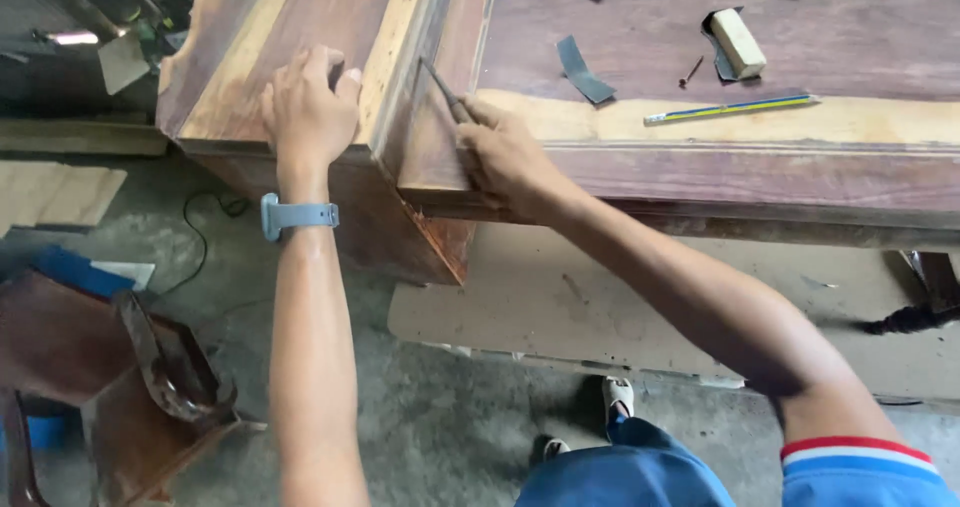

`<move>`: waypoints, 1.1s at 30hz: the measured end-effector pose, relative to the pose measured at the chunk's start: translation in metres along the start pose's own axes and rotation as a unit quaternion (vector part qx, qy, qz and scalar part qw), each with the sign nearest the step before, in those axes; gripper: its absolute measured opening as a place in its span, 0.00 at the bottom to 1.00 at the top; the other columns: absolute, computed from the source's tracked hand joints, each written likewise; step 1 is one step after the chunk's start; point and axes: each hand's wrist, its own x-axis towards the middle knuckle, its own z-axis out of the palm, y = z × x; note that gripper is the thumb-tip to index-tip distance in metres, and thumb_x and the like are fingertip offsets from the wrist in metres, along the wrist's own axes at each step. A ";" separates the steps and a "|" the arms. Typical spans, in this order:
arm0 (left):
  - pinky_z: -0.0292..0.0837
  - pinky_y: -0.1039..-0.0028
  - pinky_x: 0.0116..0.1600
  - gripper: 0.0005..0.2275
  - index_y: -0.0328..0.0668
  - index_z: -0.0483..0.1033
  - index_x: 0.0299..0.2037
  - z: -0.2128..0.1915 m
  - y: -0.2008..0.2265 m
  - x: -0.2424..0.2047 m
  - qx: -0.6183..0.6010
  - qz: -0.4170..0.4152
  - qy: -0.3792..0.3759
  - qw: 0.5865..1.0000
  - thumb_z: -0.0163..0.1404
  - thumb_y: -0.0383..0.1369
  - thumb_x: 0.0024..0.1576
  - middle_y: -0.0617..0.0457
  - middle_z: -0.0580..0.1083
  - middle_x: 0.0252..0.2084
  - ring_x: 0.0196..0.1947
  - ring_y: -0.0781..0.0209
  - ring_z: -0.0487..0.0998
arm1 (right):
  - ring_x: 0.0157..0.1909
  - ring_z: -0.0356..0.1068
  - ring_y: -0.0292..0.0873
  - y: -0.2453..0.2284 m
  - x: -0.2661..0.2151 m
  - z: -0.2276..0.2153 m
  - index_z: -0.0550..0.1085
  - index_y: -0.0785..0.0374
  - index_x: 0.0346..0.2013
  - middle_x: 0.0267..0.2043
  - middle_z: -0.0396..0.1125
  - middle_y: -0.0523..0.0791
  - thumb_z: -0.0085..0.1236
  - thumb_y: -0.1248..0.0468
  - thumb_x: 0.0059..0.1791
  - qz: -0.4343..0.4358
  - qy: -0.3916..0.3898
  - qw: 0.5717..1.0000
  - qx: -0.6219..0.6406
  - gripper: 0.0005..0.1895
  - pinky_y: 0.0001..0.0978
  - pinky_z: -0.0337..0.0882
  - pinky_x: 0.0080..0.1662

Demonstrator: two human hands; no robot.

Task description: The person uses a hammer and a metal scraper to work on the edge of a wooden table, likely removing old finish or smoothing the wood. They then use a sanding block to smooth the surface of the table and a small metal tool to scrape a piece of sandpaper.

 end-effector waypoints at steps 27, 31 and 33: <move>0.57 0.43 0.58 0.12 0.49 0.74 0.50 -0.019 0.012 0.001 -0.011 -0.018 -0.034 0.999 0.47 0.43 0.63 0.53 0.76 0.53 0.56 0.44 0.70 | 0.25 0.66 0.45 -0.057 0.121 -0.081 0.68 0.61 0.57 0.35 0.70 0.51 0.48 0.67 0.49 0.122 -0.075 0.878 -0.457 0.20 0.37 0.67 0.24; 0.54 0.37 0.62 0.15 0.50 0.73 0.54 -0.027 0.027 0.005 -0.012 -0.072 -0.080 0.994 0.44 0.44 0.63 0.54 0.75 0.58 0.60 0.45 0.69 | 0.45 0.74 0.60 -0.060 0.170 -0.112 0.70 0.52 0.62 0.52 0.74 0.54 0.46 0.62 0.51 -0.009 -0.093 0.644 -0.760 0.23 0.55 0.74 0.38; 0.52 0.35 0.63 0.16 0.49 0.73 0.55 -0.026 0.026 0.005 -0.014 -0.080 -0.079 0.994 0.45 0.45 0.62 0.52 0.75 0.60 0.62 0.45 0.68 | 0.49 0.72 0.64 -0.057 0.185 -0.122 0.68 0.59 0.56 0.53 0.71 0.58 0.44 0.64 0.48 -0.006 -0.094 0.646 -0.758 0.21 0.59 0.73 0.43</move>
